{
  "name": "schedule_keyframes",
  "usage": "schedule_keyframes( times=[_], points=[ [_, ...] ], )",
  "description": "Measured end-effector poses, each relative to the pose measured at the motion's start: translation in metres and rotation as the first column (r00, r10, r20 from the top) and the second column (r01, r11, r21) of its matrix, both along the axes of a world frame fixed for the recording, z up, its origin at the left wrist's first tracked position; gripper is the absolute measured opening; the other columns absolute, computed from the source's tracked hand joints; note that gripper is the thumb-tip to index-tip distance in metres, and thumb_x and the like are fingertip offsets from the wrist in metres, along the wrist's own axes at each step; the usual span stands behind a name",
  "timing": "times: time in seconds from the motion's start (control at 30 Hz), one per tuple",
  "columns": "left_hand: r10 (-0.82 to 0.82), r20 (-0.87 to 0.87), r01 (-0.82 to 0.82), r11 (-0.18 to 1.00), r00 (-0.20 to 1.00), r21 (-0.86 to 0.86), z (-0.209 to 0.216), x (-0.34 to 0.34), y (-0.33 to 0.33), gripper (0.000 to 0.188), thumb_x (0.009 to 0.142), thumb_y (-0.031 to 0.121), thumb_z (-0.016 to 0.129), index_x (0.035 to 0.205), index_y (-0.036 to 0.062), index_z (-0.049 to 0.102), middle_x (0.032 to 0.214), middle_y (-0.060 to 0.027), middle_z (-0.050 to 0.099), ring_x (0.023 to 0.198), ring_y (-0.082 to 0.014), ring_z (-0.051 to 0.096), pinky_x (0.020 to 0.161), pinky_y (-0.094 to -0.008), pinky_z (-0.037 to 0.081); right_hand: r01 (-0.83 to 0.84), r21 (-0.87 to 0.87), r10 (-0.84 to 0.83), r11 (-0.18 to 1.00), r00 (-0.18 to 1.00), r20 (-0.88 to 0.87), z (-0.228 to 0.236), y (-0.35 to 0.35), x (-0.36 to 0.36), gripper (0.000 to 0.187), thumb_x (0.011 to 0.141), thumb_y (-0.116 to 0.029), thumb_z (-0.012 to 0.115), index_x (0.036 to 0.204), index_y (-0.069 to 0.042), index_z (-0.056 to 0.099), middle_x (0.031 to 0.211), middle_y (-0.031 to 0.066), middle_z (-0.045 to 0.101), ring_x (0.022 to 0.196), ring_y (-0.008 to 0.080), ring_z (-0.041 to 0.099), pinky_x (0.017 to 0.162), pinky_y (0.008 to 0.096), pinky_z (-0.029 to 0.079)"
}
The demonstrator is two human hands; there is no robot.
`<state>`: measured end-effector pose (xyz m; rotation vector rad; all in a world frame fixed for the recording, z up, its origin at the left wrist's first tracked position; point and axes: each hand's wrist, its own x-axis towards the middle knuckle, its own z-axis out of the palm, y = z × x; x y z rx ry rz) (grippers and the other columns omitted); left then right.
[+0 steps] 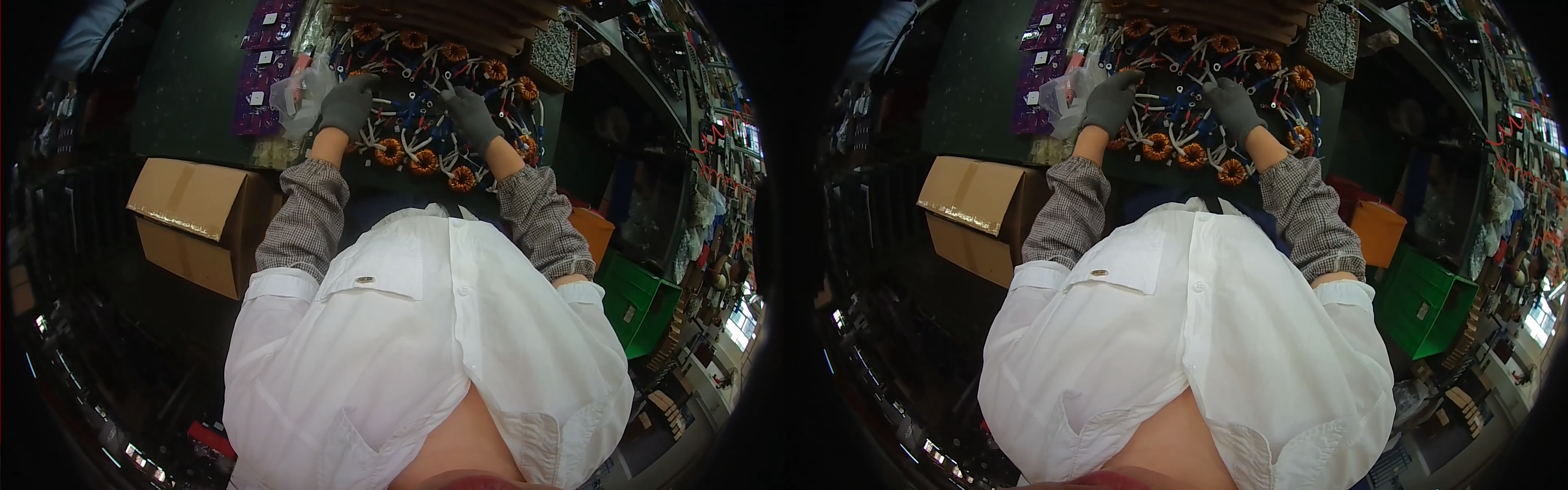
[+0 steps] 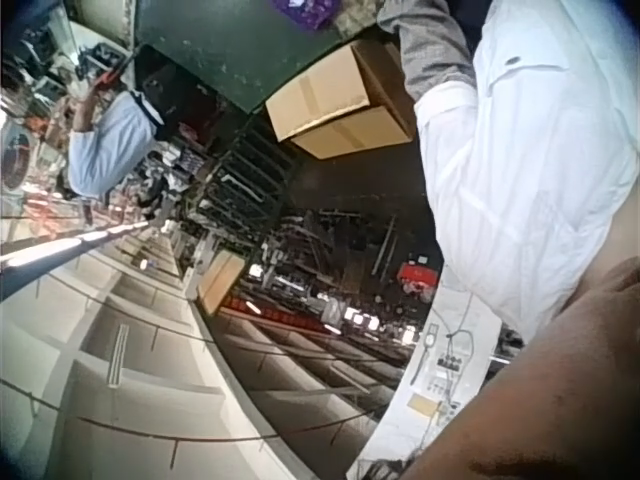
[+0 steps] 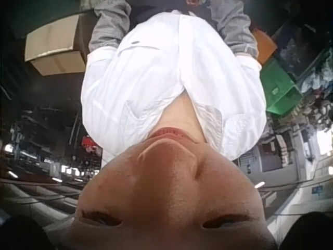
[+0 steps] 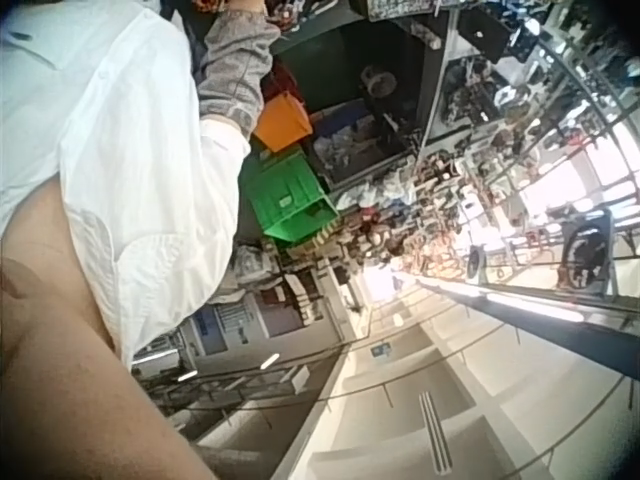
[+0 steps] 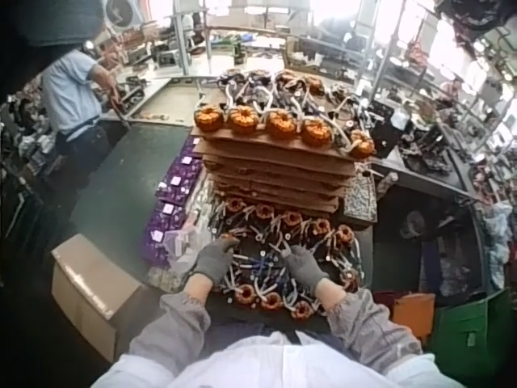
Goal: The recorder is assembling and preparing electrical transformer cores by bundling wires and securing them with zip ties on a factory assembly line.
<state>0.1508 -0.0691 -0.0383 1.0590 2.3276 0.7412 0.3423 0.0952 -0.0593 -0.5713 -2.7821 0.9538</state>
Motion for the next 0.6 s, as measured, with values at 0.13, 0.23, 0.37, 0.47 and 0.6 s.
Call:
schedule_keyframes(
  times=[0.13, 0.23, 0.37, 0.47, 0.6],
  points=[
    [-0.379, -0.243, 0.327, 0.917, 0.893, -0.226, -0.025, -0.008, -0.001, 0.040, 0.086, 0.014, 0.049, 0.125, 0.0214, 0.054, 0.120, -0.0077, 0.058, 0.106, -0.0283, 0.058, 0.092, -0.0393, 0.045, 0.413, -0.606, -0.359, 0.680, 0.908, 0.215, 0.017, -0.028, -0.019, 0.036, 0.090, -0.032, 0.053, 0.105, 0.000, 0.056, 0.083, 0.0151, 0.060, 0.078, 0.0252, 0.058, 0.070, 0.0353, 0.045],
    [-0.423, -0.195, 0.343, 0.875, 0.885, -0.341, -0.015, 0.001, 0.009, 0.037, 0.086, 0.014, 0.050, 0.122, 0.0202, 0.055, 0.119, -0.0071, 0.057, 0.106, -0.0287, 0.058, 0.089, -0.0415, 0.046, 0.421, -0.583, -0.380, 0.695, 0.903, 0.199, 0.007, -0.031, -0.019, 0.034, 0.090, -0.031, 0.054, 0.104, 0.000, 0.057, 0.084, 0.0154, 0.061, 0.078, 0.0247, 0.059, 0.070, 0.0353, 0.045],
    [-0.450, -0.091, 0.359, 0.805, 0.888, -0.473, -0.011, 0.008, -0.001, 0.026, 0.088, 0.021, 0.049, 0.112, 0.0166, 0.060, 0.111, -0.0090, 0.061, 0.103, -0.0302, 0.059, 0.084, -0.0419, 0.048, 0.422, -0.596, -0.353, 0.684, 0.905, 0.236, 0.016, -0.031, -0.023, 0.035, 0.090, -0.031, 0.054, 0.106, 0.000, 0.057, 0.089, 0.0163, 0.062, 0.082, 0.0249, 0.060, 0.072, 0.0357, 0.045],
    [-0.414, -0.064, 0.347, 0.829, 0.908, -0.438, -0.012, 0.014, -0.017, 0.026, 0.089, 0.026, 0.048, 0.109, 0.0165, 0.061, 0.105, -0.0101, 0.063, 0.100, -0.0311, 0.060, 0.082, -0.0420, 0.048, 0.394, -0.550, -0.323, 0.736, 0.919, 0.226, 0.013, -0.032, -0.024, 0.035, 0.089, -0.030, 0.054, 0.107, 0.000, 0.057, 0.094, 0.0174, 0.063, 0.084, 0.0264, 0.061, 0.073, 0.0360, 0.046],
    [-0.304, -0.119, 0.263, 0.925, 0.945, -0.275, 0.001, 0.013, -0.003, 0.031, 0.087, 0.022, 0.049, 0.116, 0.0170, 0.059, 0.115, -0.0088, 0.059, 0.103, -0.0284, 0.058, 0.085, -0.0399, 0.048, 0.408, -0.580, -0.365, 0.705, 0.910, 0.196, 0.014, -0.035, -0.027, 0.031, 0.091, -0.032, 0.054, 0.101, -0.002, 0.058, 0.074, 0.0038, 0.054, 0.063, 0.0112, 0.052, 0.052, 0.0265, 0.042]
  ],
)
